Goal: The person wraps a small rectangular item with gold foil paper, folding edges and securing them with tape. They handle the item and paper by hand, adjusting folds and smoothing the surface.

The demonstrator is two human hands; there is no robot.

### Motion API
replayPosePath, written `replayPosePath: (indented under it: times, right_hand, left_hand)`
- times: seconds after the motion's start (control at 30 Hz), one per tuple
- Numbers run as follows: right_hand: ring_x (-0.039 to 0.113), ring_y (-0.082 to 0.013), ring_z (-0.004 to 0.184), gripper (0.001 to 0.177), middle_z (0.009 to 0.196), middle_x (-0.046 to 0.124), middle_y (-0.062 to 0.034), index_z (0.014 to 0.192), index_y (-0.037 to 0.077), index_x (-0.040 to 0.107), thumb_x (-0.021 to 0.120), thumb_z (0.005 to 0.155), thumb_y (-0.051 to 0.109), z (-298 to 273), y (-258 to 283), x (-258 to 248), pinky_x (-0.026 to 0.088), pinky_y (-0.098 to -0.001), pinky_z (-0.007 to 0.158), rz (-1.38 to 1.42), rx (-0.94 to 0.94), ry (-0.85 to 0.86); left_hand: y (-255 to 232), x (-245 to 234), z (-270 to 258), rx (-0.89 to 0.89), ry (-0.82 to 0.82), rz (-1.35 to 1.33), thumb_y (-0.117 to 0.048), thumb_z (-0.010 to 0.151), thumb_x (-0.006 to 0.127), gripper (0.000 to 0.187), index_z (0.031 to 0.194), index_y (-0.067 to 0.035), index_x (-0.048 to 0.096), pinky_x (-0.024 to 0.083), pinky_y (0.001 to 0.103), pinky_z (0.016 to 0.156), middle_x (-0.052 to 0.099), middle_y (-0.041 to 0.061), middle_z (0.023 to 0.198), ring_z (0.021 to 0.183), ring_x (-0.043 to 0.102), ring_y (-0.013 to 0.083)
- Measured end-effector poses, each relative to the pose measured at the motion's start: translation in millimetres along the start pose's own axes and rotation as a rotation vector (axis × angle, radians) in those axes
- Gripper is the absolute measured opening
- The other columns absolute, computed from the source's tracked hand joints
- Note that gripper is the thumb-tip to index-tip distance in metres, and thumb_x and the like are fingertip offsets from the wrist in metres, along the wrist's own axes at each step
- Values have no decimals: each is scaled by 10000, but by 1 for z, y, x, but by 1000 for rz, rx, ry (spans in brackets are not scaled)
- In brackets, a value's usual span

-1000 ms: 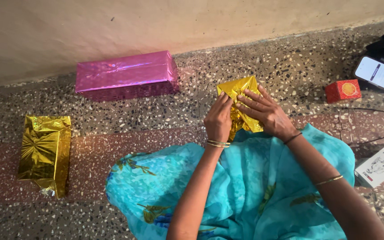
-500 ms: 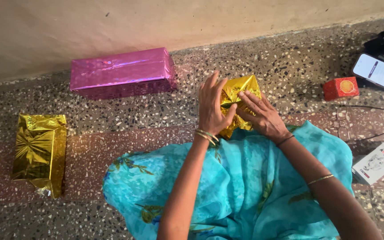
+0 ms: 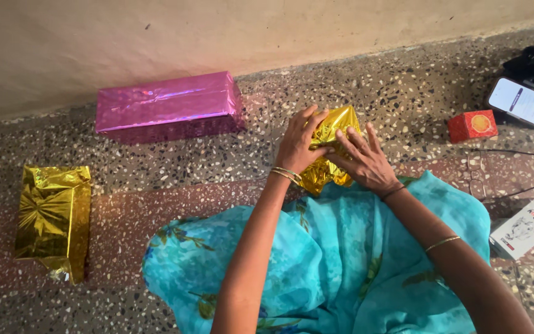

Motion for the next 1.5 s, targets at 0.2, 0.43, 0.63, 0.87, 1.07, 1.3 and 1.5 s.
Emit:
replayPosePath:
  times: [0.2, 0.43, 0.63, 0.87, 1.07, 1.3, 1.5]
  right_hand:
    - [349, -338, 1502, 485, 1642, 377, -83, 1442, 421, 608, 588, 971, 307, -1, -11, 19, 171, -675, 1250, -19, -27, -56]
    - [360, -281, 1501, 539, 1641, 383, -59, 1463, 341, 570, 618, 927, 348, 10, -12, 8, 210, -601, 1273, -56, 12, 112]
    - [399, -213, 1486, 581, 1620, 403, -79, 1497, 132, 532, 601, 961, 346, 14, 4, -19, 263, -519, 1241, 35, 10, 115]
    - [533, -230, 1391, 415, 1441, 588, -101, 1317, 98, 628, 676, 937, 257, 11, 8, -29, 374, -516, 1218, 143, -47, 49]
    - [729, -229, 1006, 324, 1124, 734, -119, 1185, 22, 658, 749, 958, 234, -1, 9, -28, 604, -360, 846, 588, 711, -208]
    - [593, -47, 716, 285, 802, 691, 23, 1002, 14, 716, 773, 946, 287, 17, 12, 3, 492, -230, 605, 1092, 1123, -205]
    - [495, -43, 623, 322, 666, 592, 29, 860, -7, 706, 728, 999, 283, 7, 4, 39, 400, -266, 530, 1062, 979, -154]
  left_hand:
    - [5, -2, 15, -3, -27, -11, -181, 608, 949, 946, 1436, -169, 490, 459, 443, 1124, 539, 109, 1385, 1305, 520, 356]
    - [22, 2, 39, 2, -23, -33, -196, 615, 943, 862, 1366, -127, 526, 460, 455, 1038, 596, 102, 1235, 1167, 589, 335]
    - [24, 1, 43, 29, -59, -62, -280, 658, 942, 787, 1315, -128, 537, 444, 458, 1033, 624, 94, 1212, 1146, 597, 313]
    - [18, 0, 40, -8, -52, -40, -293, 639, 941, 814, 1331, -138, 541, 447, 460, 1020, 621, 89, 1203, 1123, 582, 318]
    - [14, 0, 37, -28, -56, -32, -257, 623, 945, 838, 1346, -150, 534, 458, 475, 1023, 612, 93, 1216, 1138, 553, 344]
    - [9, -1, 33, -15, -55, -14, -241, 641, 934, 832, 1357, -142, 521, 462, 460, 1047, 610, 91, 1271, 1193, 566, 347]
    - [15, -1, 31, -6, 20, 5, -293, 656, 949, 864, 1376, -143, 495, 448, 475, 1074, 577, 105, 1325, 1235, 543, 364]
Point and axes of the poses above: each hand's wrist, its own z-axis towards the middle knuckle, its own x-axis out of the palm, y = z × x, the point moved 1 cm from there along z, towards the middle knuckle
